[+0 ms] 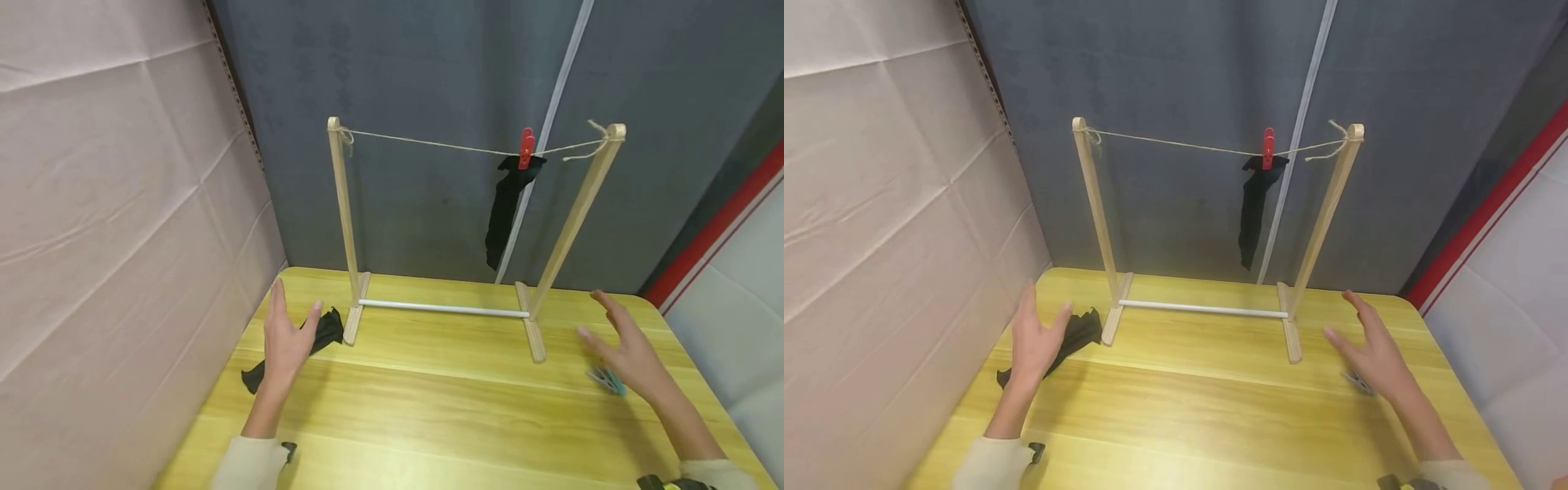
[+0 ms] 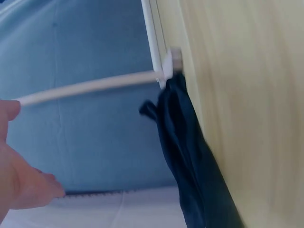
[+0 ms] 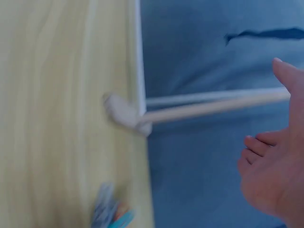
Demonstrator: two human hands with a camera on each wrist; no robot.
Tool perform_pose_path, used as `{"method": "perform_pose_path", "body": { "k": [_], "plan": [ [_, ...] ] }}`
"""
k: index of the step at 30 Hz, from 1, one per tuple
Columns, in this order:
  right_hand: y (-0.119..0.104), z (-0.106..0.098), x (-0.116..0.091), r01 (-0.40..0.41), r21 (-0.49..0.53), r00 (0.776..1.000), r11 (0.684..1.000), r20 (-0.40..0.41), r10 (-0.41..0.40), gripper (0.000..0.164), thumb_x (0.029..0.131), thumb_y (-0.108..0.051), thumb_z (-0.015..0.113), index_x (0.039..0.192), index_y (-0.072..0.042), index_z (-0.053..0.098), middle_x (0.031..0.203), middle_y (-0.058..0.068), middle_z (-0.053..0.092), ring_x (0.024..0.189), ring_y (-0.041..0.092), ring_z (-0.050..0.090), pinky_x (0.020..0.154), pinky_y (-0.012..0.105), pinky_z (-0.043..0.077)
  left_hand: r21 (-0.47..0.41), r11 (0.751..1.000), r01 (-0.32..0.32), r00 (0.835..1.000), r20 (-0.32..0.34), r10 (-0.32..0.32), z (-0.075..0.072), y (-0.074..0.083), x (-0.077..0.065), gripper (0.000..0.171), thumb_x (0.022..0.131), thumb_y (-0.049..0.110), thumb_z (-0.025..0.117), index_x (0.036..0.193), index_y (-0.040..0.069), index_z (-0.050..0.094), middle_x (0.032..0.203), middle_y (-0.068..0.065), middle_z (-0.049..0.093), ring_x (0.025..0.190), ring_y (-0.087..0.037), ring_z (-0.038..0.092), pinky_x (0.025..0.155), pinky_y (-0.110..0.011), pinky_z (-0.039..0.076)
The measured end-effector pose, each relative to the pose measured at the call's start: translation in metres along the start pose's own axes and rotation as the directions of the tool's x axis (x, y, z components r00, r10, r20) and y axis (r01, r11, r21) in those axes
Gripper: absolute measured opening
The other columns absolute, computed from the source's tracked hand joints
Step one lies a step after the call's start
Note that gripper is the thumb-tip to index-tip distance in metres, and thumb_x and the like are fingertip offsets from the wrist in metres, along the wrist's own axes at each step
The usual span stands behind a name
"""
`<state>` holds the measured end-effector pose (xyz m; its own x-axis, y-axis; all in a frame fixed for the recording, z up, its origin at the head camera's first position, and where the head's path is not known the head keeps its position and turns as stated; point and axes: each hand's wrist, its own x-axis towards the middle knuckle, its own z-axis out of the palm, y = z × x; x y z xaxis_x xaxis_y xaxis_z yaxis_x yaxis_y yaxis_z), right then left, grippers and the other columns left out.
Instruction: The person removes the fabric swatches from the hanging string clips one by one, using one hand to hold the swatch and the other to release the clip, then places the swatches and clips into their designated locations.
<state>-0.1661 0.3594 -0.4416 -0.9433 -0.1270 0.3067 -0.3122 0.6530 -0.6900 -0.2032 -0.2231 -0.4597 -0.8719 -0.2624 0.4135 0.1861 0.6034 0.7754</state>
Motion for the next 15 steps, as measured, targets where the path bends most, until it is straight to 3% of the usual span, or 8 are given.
{"method": "perform_pose_path", "body": {
  "k": [2,4,6,8,11,15],
  "plan": [
    [-0.012,-0.002,0.002,0.051,0.053,0.998,0.997,0.018,-0.052,0.081,0.109,-0.015,0.058,0.172,-0.024,0.008,0.179,0.015,0.01,0.166,0.039,0.009,0.131,0.011,0.013,-0.045,0.997,-0.067,0.997,-0.027,0.066,0.007,0.007,-0.001,0.092,0.102,0.049,0.068,0.171,0.018,0.015,0.178,-0.011,0.018,0.165,-0.035,0.02,0.132,-0.062,0.026],
    [-0.026,-0.005,0.006,0.105,0.118,0.992,0.987,0.053,-0.112,0.079,0.11,-0.01,0.053,0.171,-0.026,0.005,0.18,0.006,0.006,0.167,0.016,0.003,0.111,-0.008,0.013,-0.086,0.987,-0.137,0.99,-0.052,0.132,0.016,0.013,-0.002,0.085,0.103,0.042,0.069,0.17,0.02,0.022,0.176,-0.01,0.026,0.163,-0.034,0.025,0.13,-0.063,0.029],
    [-0.041,-0.008,0.01,0.136,0.189,0.981,0.972,0.111,-0.159,0.077,0.112,-0.009,0.046,0.171,-0.027,0.001,0.181,0.0,0.002,0.163,-0.001,0.002,0.112,-0.006,0.017,-0.122,0.973,-0.197,0.979,-0.068,0.19,0.024,0.018,-0.003,0.078,0.104,0.036,0.069,0.168,0.021,0.028,0.173,-0.008,0.033,0.162,-0.033,0.031,0.129,-0.063,0.032],
    [-0.054,-0.01,0.016,0.166,0.228,0.97,0.959,0.139,-0.201,0.074,0.113,-0.01,0.042,0.171,-0.027,0.0,0.181,-0.003,0.001,0.16,-0.007,0.004,0.111,-0.004,0.02,-0.152,0.959,-0.24,0.97,-0.073,0.232,0.033,0.024,-0.005,0.074,0.104,0.031,0.069,0.167,0.022,0.031,0.171,-0.007,0.038,0.16,-0.032,0.034,0.128,-0.063,0.034],
    [-0.071,-0.012,0.025,0.207,0.249,0.962,0.946,0.123,-0.243,0.074,0.113,-0.011,0.043,0.171,-0.026,0.002,0.181,-0.001,0.002,0.161,-0.005,0.005,0.113,-0.003,0.021,-0.187,0.944,-0.273,0.962,-0.059,0.267,0.045,0.033,-0.008,0.075,0.103,0.028,0.072,0.167,0.025,0.032,0.17,-0.005,0.041,0.159,-0.03,0.037,0.127,-0.062,0.036],
    [-0.087,-0.014,0.035,0.247,0.258,0.961,0.934,0.056,-0.27,0.078,0.11,-0.009,0.05,0.171,-0.024,0.005,0.181,0.002,0.005,0.164,0.002,0.007,0.12,0.0,0.017,-0.244,0.933,-0.265,0.963,-0.016,0.269,0.059,0.045,-0.007,0.079,0.101,0.031,0.074,0.167,0.025,0.031,0.171,-0.006,0.039,0.16,-0.027,0.035,0.129,-0.06,0.034]
  ]
}}
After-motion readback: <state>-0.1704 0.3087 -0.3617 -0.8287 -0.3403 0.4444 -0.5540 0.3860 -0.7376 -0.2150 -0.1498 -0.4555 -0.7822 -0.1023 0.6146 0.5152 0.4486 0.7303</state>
